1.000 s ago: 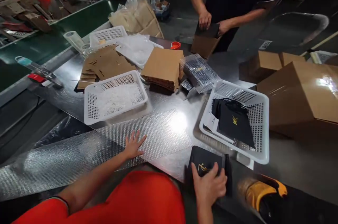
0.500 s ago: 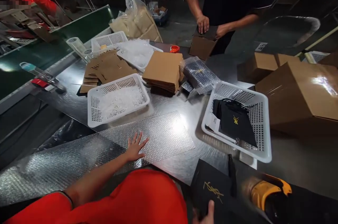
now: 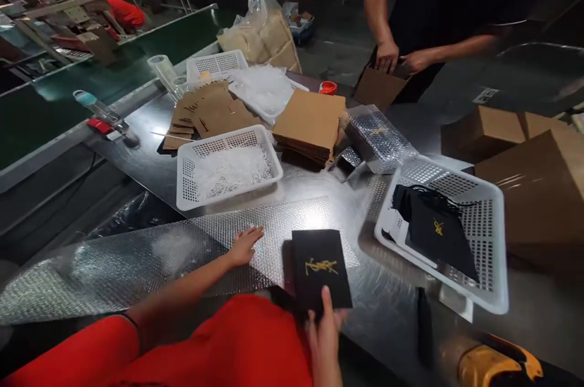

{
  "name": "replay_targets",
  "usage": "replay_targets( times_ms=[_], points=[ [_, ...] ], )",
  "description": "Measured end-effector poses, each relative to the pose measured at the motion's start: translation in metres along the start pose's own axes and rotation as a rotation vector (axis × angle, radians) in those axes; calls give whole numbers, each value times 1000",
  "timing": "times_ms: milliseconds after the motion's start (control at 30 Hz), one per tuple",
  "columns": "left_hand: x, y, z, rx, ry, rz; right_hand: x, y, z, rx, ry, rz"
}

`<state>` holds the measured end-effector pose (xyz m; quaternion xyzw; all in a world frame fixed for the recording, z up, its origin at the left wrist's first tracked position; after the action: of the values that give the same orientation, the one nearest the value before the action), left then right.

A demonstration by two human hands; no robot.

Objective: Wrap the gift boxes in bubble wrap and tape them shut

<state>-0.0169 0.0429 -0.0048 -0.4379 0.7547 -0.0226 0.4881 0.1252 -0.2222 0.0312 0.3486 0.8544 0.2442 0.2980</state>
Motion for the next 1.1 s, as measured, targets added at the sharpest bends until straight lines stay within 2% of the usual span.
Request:
replay_targets(
  times_ms=[67, 133, 200, 267, 500, 700, 967, 1100],
  points=[
    [-7, 3, 0, 52, 25, -2, 47, 25, 17, -9, -30, 89],
    [-14, 4, 0, 101, 62, 14, 85, 43, 28, 65, -63, 350],
    [-19, 3, 0, 127, 78, 33, 110, 52, 31, 157, -75, 597],
    [-23, 1, 1, 138, 83, 46, 121, 54, 31, 210, -62, 702],
    [-24, 0, 1, 135, 69, 22, 123, 39, 33, 216, -53, 715],
    [-24, 4, 3, 147, 85, 37, 129, 40, 33, 166, -116, 760],
    [-23, 6, 5, 155, 88, 27, 125, 34, 38, 153, -26, 736],
    [-24, 3, 3, 144, 76, 9, 129, 29, 43, 64, -43, 682]
  ],
)
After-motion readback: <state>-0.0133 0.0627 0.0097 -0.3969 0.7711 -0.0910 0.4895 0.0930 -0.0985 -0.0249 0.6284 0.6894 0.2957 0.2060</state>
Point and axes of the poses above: each hand's wrist, its own z-axis towards the middle knuckle, its own x-axis out of the palm, y = z × x, the point moved 3 cm from there along z, towards the middle knuckle, and after that the axes turned 7 degrees about x, right-handed, at the moved point
